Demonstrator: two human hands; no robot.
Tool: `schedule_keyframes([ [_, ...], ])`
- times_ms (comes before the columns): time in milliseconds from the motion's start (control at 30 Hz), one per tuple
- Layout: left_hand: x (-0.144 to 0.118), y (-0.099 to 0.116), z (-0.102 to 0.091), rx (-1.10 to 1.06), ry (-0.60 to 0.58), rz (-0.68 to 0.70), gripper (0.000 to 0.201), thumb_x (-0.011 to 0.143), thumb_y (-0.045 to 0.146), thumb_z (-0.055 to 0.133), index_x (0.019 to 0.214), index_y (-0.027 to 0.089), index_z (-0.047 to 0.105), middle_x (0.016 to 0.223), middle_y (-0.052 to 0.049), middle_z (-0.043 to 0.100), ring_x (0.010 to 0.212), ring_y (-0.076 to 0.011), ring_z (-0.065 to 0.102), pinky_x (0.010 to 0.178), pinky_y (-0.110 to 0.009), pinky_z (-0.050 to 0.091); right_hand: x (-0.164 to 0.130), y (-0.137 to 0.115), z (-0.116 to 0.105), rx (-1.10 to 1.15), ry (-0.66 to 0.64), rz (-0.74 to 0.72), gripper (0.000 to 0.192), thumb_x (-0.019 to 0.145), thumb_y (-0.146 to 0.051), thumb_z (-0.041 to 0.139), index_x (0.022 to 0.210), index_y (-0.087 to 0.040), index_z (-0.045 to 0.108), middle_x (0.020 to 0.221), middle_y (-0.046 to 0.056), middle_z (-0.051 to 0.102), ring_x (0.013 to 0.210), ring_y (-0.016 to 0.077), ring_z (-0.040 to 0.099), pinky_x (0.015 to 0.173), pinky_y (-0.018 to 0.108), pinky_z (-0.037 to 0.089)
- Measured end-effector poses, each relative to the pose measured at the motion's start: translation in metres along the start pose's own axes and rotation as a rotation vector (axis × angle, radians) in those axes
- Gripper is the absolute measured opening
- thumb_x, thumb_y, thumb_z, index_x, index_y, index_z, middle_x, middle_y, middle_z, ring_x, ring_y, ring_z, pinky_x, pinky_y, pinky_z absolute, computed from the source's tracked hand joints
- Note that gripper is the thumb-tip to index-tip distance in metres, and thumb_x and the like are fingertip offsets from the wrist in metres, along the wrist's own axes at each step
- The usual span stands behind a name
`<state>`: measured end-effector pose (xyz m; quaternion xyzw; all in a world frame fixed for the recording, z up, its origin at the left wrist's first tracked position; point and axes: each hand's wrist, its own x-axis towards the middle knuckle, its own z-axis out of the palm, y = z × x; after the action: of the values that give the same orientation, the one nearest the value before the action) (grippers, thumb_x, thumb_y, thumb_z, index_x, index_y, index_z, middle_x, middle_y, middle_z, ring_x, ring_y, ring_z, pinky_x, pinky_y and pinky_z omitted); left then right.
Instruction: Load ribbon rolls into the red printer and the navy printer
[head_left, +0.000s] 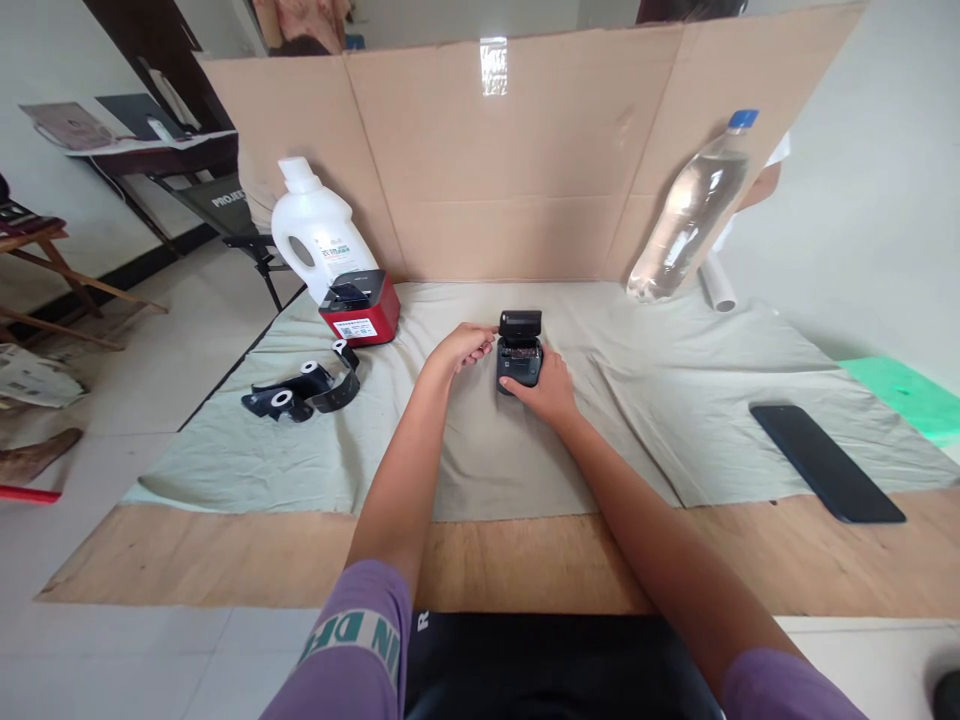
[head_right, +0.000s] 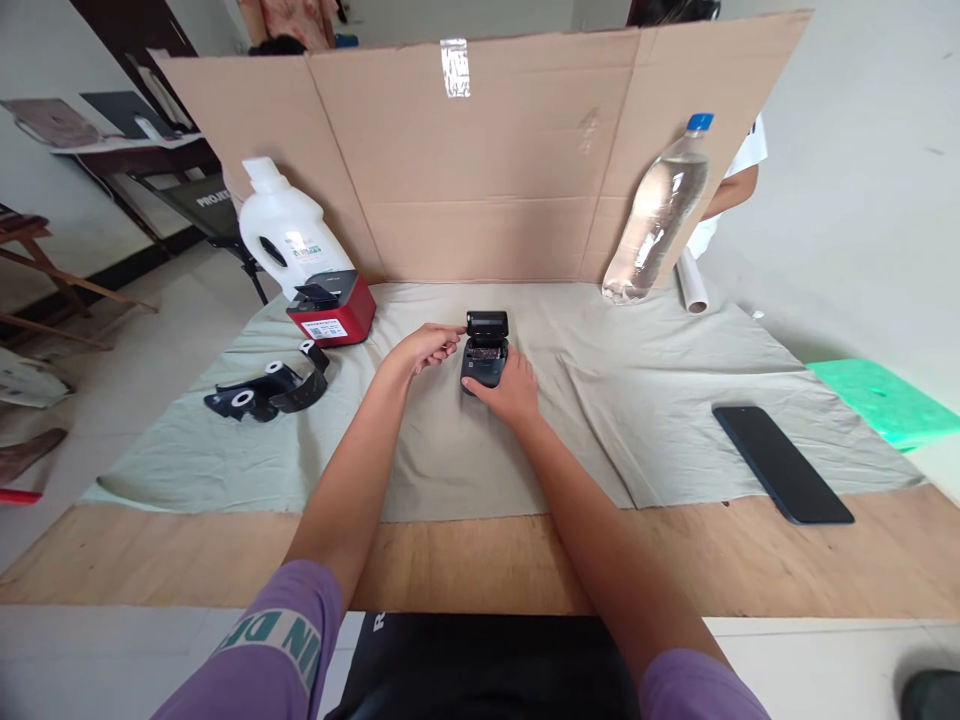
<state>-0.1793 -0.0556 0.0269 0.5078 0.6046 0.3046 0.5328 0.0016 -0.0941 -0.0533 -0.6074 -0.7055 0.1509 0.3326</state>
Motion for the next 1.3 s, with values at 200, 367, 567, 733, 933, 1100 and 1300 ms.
schedule_keyframes([
  [200,0.008,-0.008,0.008,0.031,0.037,0.033,0.076,0.071,0.017,0.054,0.147,0.016,0.051,0.051,0.009,0.041,0.039,-0.0067,0.026,0.042,-0.020,0.017,0.000,0.001,0.000,-0.002,-0.001,-0.001,0.094,0.070,-0.068,0.070,0.142,-0.016,0.040,0.133,0.020,0.057,0.128,0.0394,0.051,0.102,0.052,0.040],
  [367,0.028,-0.017,0.012,0.204,0.192,0.237,0.052,0.083,0.022,0.053,0.133,0.014,0.066,0.061,0.002,0.058,0.054,-0.0104,0.051,0.056,-0.019,0.041,0.000,0.001,0.000,-0.010,-0.026,-0.003,0.096,0.071,-0.068,0.069,0.144,-0.016,0.037,0.133,0.020,0.057,0.128,0.0388,0.051,0.103,0.051,0.040],
  [567,0.028,-0.010,0.023,0.587,0.168,0.531,0.036,0.085,0.020,0.057,0.115,0.024,0.077,0.110,-0.004,0.076,0.103,-0.0192,0.066,0.092,-0.025,0.049,0.000,0.000,0.000,-0.022,-0.011,-0.006,0.097,0.071,-0.068,0.070,0.145,-0.015,0.036,0.134,0.021,0.056,0.129,0.0398,0.050,0.104,0.052,0.040],
  [733,0.029,0.022,0.029,1.058,-0.031,0.423,0.032,0.077,0.019,0.065,0.101,0.034,0.081,0.110,0.000,0.077,0.108,-0.0228,0.066,0.085,-0.025,0.049,0.000,0.000,0.001,-0.010,-0.008,0.011,0.098,0.071,-0.067,0.070,0.146,-0.014,0.035,0.138,0.021,0.054,0.131,0.0385,0.049,0.106,0.051,0.038],
  [933,0.033,0.048,0.042,1.183,-0.066,0.367,0.026,0.060,0.013,0.077,0.083,0.025,0.081,0.096,-0.008,0.077,0.098,-0.0279,0.068,0.082,-0.030,0.049,-0.002,0.001,0.001,0.014,0.016,-0.002,0.099,0.070,-0.069,0.070,0.146,-0.015,0.038,0.135,0.021,0.057,0.128,0.0400,0.051,0.103,0.053,0.039],
  [1100,0.009,0.058,0.025,1.146,0.068,0.511,0.029,0.072,0.020,0.070,0.100,0.024,0.076,0.104,-0.005,0.075,0.106,-0.0264,0.065,0.095,-0.034,0.045,-0.002,-0.002,-0.001,0.002,0.005,0.017,0.102,0.070,-0.068,0.071,0.147,-0.011,0.037,0.133,0.023,0.057,0.126,0.0409,0.052,0.104,0.053,0.039],
  [1300,-0.044,0.022,-0.049,0.877,0.367,0.530,0.039,0.085,0.023,0.063,0.123,0.020,0.066,0.117,-0.009,0.071,0.104,-0.0217,0.065,0.094,-0.027,0.046,0.000,-0.001,0.001,0.009,0.007,0.021,0.102,0.068,-0.069,0.071,0.146,-0.013,0.038,0.130,0.022,0.057,0.123,0.0407,0.052,0.102,0.051,0.038],
])
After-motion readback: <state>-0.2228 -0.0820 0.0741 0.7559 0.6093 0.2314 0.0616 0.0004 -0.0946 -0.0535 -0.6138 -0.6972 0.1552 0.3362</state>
